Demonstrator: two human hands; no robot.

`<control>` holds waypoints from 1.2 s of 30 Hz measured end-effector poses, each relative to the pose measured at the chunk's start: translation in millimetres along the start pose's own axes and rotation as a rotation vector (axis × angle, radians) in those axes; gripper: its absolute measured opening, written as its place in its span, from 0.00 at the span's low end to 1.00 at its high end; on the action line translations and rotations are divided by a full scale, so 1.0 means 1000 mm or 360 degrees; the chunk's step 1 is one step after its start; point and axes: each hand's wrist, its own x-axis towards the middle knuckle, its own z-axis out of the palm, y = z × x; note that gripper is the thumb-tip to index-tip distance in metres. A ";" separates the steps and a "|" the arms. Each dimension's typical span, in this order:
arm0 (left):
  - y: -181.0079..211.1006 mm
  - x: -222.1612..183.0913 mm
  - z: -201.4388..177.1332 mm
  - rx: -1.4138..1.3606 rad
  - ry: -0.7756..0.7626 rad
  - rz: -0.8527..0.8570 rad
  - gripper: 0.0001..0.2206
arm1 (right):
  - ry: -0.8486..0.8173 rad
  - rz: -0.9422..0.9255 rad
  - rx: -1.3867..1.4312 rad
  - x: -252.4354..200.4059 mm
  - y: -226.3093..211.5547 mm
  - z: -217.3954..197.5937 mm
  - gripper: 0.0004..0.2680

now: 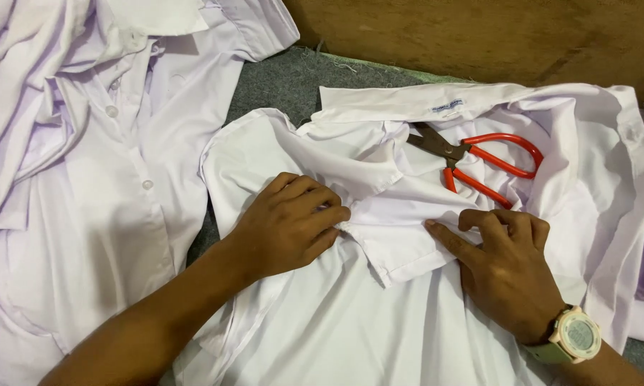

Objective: Trimming loose threads from white shirts using scissors in a sewing factory finishing area

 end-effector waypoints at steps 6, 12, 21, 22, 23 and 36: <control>0.003 0.008 -0.009 0.0299 0.0040 0.0106 0.06 | 0.0005 0.0053 -0.0007 -0.002 -0.002 -0.001 0.22; 0.011 0.015 -0.018 0.0416 0.0120 0.0068 0.11 | 0.0024 0.0041 -0.0015 0.000 -0.003 -0.002 0.22; 0.038 0.017 -0.024 -0.0183 -0.0041 0.0470 0.13 | 0.0076 -0.0116 -0.0008 0.010 -0.007 -0.011 0.17; 0.038 0.014 -0.020 -0.0179 -0.0040 0.0475 0.13 | 0.0081 -0.0114 -0.0011 0.011 -0.007 -0.012 0.17; 0.038 0.011 -0.017 -0.0253 -0.0070 0.0492 0.10 | 0.0117 -0.0185 0.0027 0.013 -0.007 -0.013 0.16; 0.040 0.009 -0.016 -0.0349 -0.0122 0.0512 0.03 | 0.0215 -0.0479 0.0405 0.025 -0.006 -0.029 0.11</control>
